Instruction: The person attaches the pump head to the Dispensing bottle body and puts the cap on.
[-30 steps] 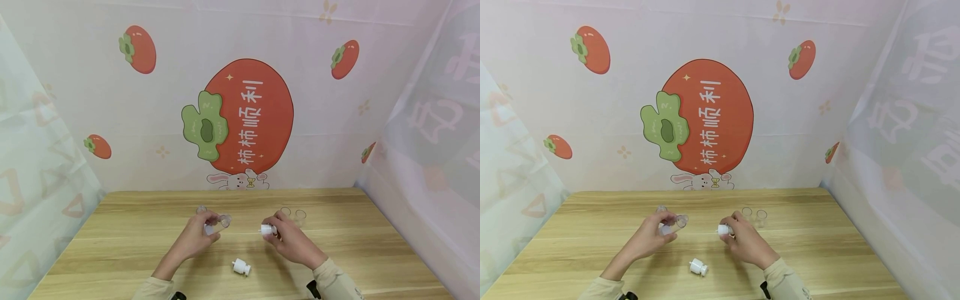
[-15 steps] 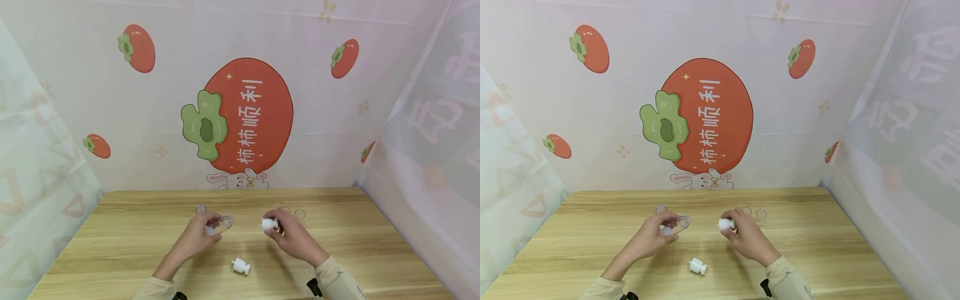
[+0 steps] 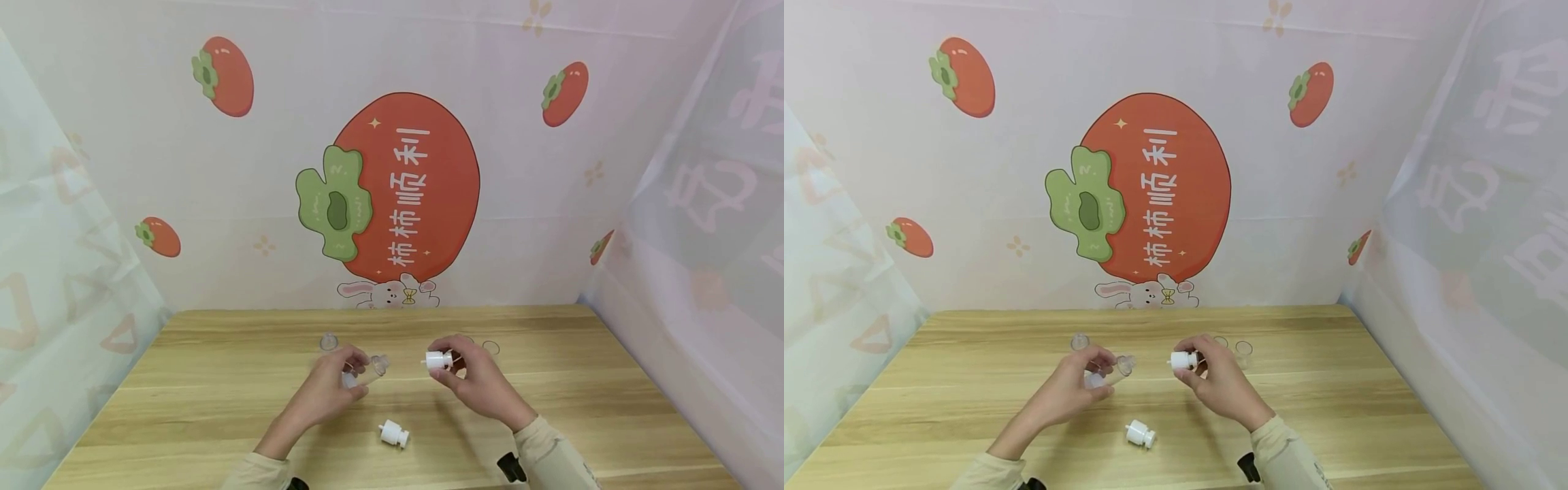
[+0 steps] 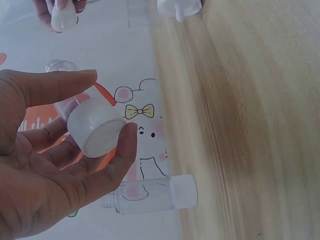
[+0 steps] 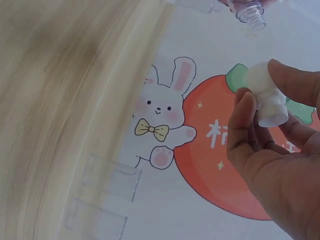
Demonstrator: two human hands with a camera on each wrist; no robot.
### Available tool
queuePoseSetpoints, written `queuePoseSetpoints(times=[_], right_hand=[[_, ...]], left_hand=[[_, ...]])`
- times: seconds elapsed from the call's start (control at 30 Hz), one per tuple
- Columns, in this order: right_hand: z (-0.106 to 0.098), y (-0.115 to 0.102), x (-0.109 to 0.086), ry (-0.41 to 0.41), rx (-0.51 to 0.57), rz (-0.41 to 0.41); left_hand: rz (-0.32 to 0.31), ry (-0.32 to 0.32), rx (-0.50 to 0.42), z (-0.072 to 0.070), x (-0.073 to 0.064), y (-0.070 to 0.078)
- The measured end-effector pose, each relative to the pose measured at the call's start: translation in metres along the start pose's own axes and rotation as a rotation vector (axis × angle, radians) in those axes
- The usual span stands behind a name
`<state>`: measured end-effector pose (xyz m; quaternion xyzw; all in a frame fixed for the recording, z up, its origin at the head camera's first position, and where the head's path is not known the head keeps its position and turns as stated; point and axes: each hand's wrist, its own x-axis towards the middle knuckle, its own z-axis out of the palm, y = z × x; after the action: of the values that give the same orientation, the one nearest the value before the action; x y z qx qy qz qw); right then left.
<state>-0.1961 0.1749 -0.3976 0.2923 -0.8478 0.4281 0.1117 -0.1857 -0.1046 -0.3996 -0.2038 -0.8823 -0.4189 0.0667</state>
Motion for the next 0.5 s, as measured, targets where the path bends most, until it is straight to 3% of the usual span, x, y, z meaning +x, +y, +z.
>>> queuePoseSetpoints(times=[0.5], right_hand=[[-0.003,-0.011,0.007,-0.014,0.102,0.028]], left_hand=[[0.03,-0.033,-0.002,0.006,0.0,0.003]])
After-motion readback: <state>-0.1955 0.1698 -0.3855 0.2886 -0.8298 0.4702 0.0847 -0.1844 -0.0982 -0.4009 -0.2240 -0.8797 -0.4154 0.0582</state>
